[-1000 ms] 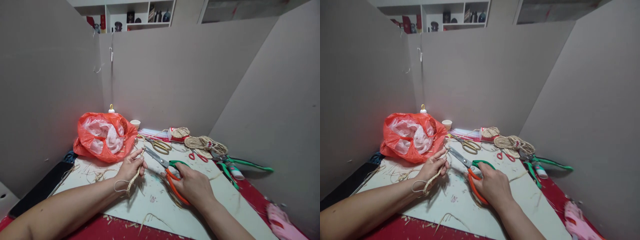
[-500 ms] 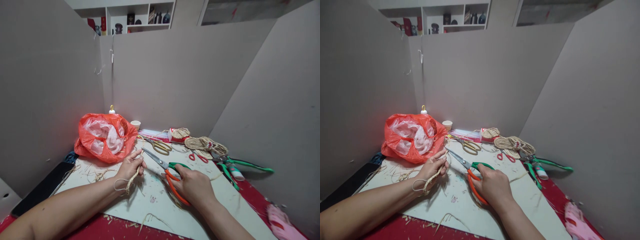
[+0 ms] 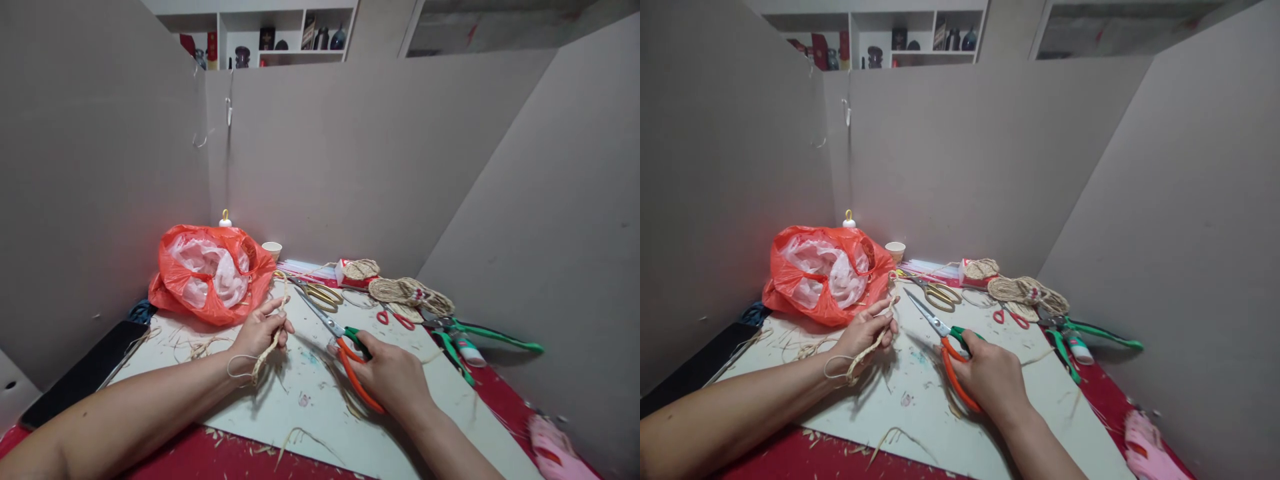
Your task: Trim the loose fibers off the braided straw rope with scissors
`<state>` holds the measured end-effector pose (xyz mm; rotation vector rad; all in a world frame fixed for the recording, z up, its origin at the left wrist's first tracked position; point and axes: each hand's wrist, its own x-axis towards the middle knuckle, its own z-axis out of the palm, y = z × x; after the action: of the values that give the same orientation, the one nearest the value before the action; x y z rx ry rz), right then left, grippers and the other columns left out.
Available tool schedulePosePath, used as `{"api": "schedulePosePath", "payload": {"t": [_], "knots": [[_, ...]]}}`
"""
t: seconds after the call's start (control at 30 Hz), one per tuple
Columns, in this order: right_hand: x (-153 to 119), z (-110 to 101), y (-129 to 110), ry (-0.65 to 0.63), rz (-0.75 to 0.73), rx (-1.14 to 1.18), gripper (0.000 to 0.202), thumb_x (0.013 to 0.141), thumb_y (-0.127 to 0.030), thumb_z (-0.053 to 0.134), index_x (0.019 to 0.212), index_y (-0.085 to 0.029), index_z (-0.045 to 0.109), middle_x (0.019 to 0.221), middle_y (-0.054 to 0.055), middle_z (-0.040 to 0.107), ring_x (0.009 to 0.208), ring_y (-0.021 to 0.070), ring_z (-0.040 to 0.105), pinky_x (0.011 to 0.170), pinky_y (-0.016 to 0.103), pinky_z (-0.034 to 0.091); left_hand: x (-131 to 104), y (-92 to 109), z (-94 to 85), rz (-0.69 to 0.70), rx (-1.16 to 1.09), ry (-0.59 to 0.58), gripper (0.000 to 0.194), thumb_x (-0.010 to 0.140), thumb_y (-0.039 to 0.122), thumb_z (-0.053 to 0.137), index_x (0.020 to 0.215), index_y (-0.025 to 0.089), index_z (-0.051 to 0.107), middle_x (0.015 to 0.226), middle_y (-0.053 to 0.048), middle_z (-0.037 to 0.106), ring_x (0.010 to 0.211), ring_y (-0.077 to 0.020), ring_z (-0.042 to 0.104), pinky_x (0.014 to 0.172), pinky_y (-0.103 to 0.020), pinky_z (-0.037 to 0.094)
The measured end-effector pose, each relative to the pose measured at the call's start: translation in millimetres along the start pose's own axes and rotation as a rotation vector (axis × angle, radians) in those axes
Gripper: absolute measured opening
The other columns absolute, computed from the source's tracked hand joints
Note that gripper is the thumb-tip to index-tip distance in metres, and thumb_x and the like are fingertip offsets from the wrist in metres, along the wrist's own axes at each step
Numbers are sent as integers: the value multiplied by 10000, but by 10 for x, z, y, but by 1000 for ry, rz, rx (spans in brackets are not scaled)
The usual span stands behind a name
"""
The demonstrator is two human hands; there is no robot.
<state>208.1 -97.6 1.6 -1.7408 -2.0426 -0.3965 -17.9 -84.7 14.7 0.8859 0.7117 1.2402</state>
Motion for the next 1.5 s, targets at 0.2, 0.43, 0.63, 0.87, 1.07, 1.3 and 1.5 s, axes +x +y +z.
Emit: {"api": "schedulePosePath", "payload": {"t": [0.2, 0.43, 0.63, 0.87, 1.07, 1.3, 1.5], "knots": [[9, 43, 81, 41, -31, 21, 351, 773, -566, 477, 802, -245, 617, 541, 3, 634, 515, 204, 610, 484, 257, 305, -9, 44, 12, -30, 7, -1, 448, 727, 212, 632, 1148, 103, 524, 642, -5, 623, 435, -70, 480, 398, -180, 399], [6, 18, -15, -88, -100, 26, 320, 783, -517, 485, 892, -221, 538, 584, 15, 633, 545, 212, 606, 498, 257, 279, 13, 20, -7, -24, 16, 26, 401, 706, 249, 696, 1055, 122, 545, 681, -36, 667, 422, -61, 495, 402, -171, 398], [7, -5, -33, -24, -153, -1, 265, 765, -442, 505, 907, -221, 543, 623, 10, 621, 585, 208, 598, 507, 261, 283, 3, 33, 16, -40, 3, 70, 404, 742, 185, 642, 1121, 102, 528, 653, -26, 659, 400, -60, 485, 388, -173, 394], [7, 29, -7, 125, -191, -56, 251, 761, -450, 500, 851, -221, 547, 715, 20, 633, 560, 179, 569, 515, 265, 293, -17, 47, 43, -36, 23, 60, 433, 732, 182, 645, 1135, 66, 534, 662, -39, 662, 396, -61, 478, 389, -186, 396], [-1, 60, -14, 127, -161, -43, 301, 764, -518, 503, 816, -229, 571, 725, 13, 644, 522, 156, 562, 488, 252, 286, -23, 40, 53, -44, 27, 58, 459, 748, 181, 650, 1166, 43, 519, 660, -47, 661, 397, -60, 475, 380, -182, 387], [-9, 35, -34, 130, -142, -61, 405, 761, -618, 478, 726, -228, 579, 635, 1, 631, 498, 147, 555, 483, 254, 259, -13, 13, 29, -80, -4, 110, 474, 774, 143, 614, 1224, 57, 492, 648, -36, 655, 392, -61, 474, 380, -179, 404], [-11, 18, -29, 120, -145, -82, 435, 765, -637, 464, 680, -224, 567, 622, 1, 638, 491, 145, 556, 485, 261, 241, -22, 24, 42, -97, -15, 117, 425, 810, 115, 557, 1223, 47, 485, 638, -37, 647, 393, -58, 468, 381, -170, 402]]}}
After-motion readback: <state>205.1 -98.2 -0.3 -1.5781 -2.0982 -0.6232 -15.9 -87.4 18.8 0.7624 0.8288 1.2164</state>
